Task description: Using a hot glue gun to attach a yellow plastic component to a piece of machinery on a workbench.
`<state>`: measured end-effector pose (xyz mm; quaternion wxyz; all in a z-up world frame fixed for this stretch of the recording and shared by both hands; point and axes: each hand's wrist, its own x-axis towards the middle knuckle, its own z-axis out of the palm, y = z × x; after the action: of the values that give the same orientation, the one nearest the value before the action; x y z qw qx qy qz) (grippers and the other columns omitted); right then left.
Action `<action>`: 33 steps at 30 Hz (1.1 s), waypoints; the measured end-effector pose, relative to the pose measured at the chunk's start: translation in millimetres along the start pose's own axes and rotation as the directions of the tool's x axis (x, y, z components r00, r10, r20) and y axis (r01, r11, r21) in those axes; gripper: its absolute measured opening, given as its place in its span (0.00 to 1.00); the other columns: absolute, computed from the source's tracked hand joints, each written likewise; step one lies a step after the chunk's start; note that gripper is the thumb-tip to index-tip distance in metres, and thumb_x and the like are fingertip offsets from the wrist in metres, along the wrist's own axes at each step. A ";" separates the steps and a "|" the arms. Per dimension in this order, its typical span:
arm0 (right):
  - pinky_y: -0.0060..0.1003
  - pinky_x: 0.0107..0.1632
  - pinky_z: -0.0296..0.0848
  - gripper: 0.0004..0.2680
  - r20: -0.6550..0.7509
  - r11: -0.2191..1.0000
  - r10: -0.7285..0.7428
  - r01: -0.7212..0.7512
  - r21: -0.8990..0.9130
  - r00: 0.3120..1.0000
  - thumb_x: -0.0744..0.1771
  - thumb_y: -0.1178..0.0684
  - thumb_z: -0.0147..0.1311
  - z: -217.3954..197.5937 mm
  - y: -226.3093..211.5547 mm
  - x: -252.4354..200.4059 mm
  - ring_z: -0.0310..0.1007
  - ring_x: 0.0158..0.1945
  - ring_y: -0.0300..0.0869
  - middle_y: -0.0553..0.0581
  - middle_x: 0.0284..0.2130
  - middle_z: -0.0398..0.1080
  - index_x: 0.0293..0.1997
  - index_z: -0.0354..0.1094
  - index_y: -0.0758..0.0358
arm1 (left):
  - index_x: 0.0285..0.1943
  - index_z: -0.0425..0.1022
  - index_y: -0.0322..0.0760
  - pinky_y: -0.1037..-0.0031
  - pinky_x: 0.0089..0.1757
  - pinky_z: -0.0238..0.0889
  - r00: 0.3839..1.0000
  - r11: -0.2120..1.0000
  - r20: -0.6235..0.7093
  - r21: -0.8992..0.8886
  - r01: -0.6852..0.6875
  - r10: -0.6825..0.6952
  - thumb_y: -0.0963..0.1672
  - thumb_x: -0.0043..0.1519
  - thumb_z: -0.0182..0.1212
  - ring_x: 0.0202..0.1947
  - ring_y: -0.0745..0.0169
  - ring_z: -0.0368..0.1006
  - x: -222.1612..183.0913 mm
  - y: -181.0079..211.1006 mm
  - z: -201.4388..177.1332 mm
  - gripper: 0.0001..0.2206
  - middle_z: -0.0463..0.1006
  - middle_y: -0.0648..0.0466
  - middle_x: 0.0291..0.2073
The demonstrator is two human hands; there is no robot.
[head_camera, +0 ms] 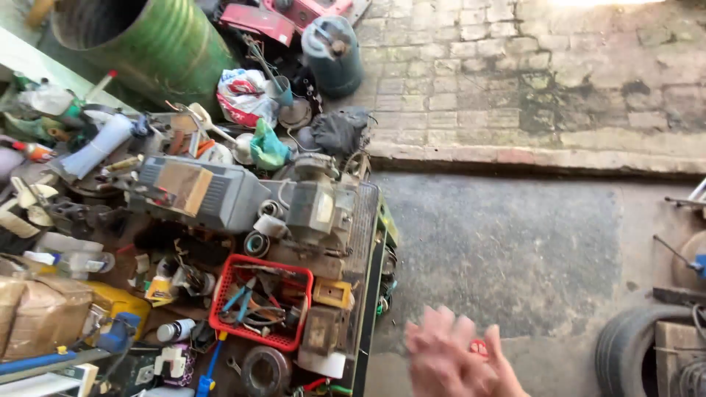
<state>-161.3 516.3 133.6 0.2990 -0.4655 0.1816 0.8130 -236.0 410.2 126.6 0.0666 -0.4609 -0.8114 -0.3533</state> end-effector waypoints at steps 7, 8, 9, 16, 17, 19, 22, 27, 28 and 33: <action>0.47 0.42 0.77 0.33 0.598 0.580 0.591 0.231 -0.781 0.541 0.66 0.25 0.39 151.9 -61.9 37.3 0.80 0.35 0.55 0.73 0.30 0.79 0.42 0.77 0.79 | 0.49 0.79 0.33 0.63 0.46 0.67 0.893 0.970 -0.417 0.093 0.226 -0.168 0.45 0.65 0.62 0.42 0.49 0.72 268.2 -132.4 -59.4 0.10 0.77 0.46 0.42; 0.45 0.43 0.74 0.28 0.723 0.414 0.544 0.613 -0.672 0.425 0.66 0.29 0.51 193.9 -52.8 31.0 0.79 0.32 0.47 0.63 0.25 0.80 0.40 0.80 0.74 | 0.45 0.79 0.34 0.65 0.36 0.65 0.849 0.948 -0.458 0.042 0.316 -0.263 0.44 0.65 0.62 0.29 0.54 0.70 288.0 -157.2 -74.5 0.07 0.76 0.50 0.31; 0.45 0.43 0.74 0.28 0.715 0.411 0.556 0.608 -0.679 0.423 0.66 0.29 0.51 210.4 -45.2 51.8 0.79 0.32 0.47 0.63 0.25 0.80 0.40 0.80 0.74 | 0.45 0.79 0.34 0.65 0.36 0.65 0.844 0.943 -0.463 0.046 0.328 -0.271 0.44 0.65 0.62 0.29 0.54 0.70 304.1 -195.5 -69.8 0.07 0.76 0.50 0.31; 0.34 0.43 0.80 0.12 0.713 0.061 0.561 0.838 -0.543 0.421 0.66 0.51 0.60 440.5 7.2 133.0 0.83 0.41 0.39 0.56 0.37 0.85 0.51 0.79 0.65 | 0.52 0.77 0.38 0.52 0.42 0.70 0.920 0.846 -0.070 0.370 0.383 -0.385 0.50 0.60 0.65 0.44 0.39 0.75 421.3 -401.9 -27.6 0.16 0.79 0.43 0.44; 0.31 0.41 0.80 0.12 0.726 -0.079 0.577 0.911 -0.406 0.374 0.66 0.47 0.59 477.8 21.0 136.8 0.83 0.40 0.36 0.51 0.37 0.85 0.51 0.80 0.59 | 0.52 0.75 0.37 0.52 0.39 0.71 0.924 0.827 0.003 0.447 0.340 -0.382 0.51 0.60 0.66 0.44 0.40 0.76 431.3 -419.7 -22.5 0.18 0.78 0.43 0.43; 0.36 0.42 0.78 0.11 0.765 -0.058 0.592 0.961 -0.272 0.252 0.65 0.49 0.62 523.8 52.6 180.5 0.82 0.37 0.39 0.52 0.32 0.83 0.49 0.81 0.58 | 0.49 0.76 0.42 0.54 0.39 0.74 0.923 0.825 0.047 0.468 0.318 -0.383 0.54 0.57 0.67 0.41 0.44 0.78 440.7 -435.9 -22.9 0.19 0.77 0.48 0.40; 0.42 0.41 0.77 0.08 0.766 -0.016 0.639 0.996 -0.082 0.074 0.65 0.52 0.63 587.2 107.8 237.5 0.80 0.32 0.44 0.54 0.26 0.79 0.46 0.80 0.58 | 0.39 0.76 0.46 0.58 0.33 0.75 0.946 0.839 0.077 0.489 0.240 -0.315 0.57 0.54 0.66 0.31 0.47 0.80 452.6 -440.3 -35.9 0.17 0.75 0.55 0.31; 0.48 0.35 0.75 0.05 0.686 0.057 0.720 0.994 0.089 -0.103 0.66 0.52 0.64 674.6 220.1 369.0 0.76 0.28 0.53 0.58 0.23 0.72 0.39 0.76 0.59 | 0.31 0.73 0.53 0.69 0.25 0.70 0.980 0.852 -0.052 0.485 0.195 -0.195 0.66 0.57 0.54 0.19 0.57 0.75 439.1 -452.6 -25.4 0.24 0.67 0.62 0.22; 0.47 0.34 0.75 0.05 0.685 0.055 0.712 0.985 0.164 -0.154 0.66 0.51 0.63 693.4 250.6 399.3 0.76 0.29 0.54 0.57 0.24 0.72 0.38 0.75 0.60 | 0.37 0.75 0.52 0.68 0.24 0.69 0.980 0.854 -0.056 0.483 0.193 -0.190 0.67 0.57 0.52 0.20 0.57 0.75 448.1 -446.0 -32.3 0.26 0.67 0.63 0.25; 0.48 0.34 0.75 0.03 0.652 0.105 0.703 0.948 0.300 -0.284 0.65 0.54 0.61 771.1 396.1 498.8 0.75 0.30 0.56 0.58 0.24 0.70 0.35 0.74 0.61 | 0.49 0.78 0.52 0.75 0.24 0.69 0.963 0.828 -0.133 0.491 0.271 -0.236 0.72 0.56 0.43 0.19 0.63 0.72 442.0 -457.4 -11.4 0.36 0.70 0.64 0.32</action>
<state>-1114.2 817.6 94.7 0.2003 0.2709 -0.8104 0.4794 -852.4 563.8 92.6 0.1641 -0.3038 -0.9265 -0.1495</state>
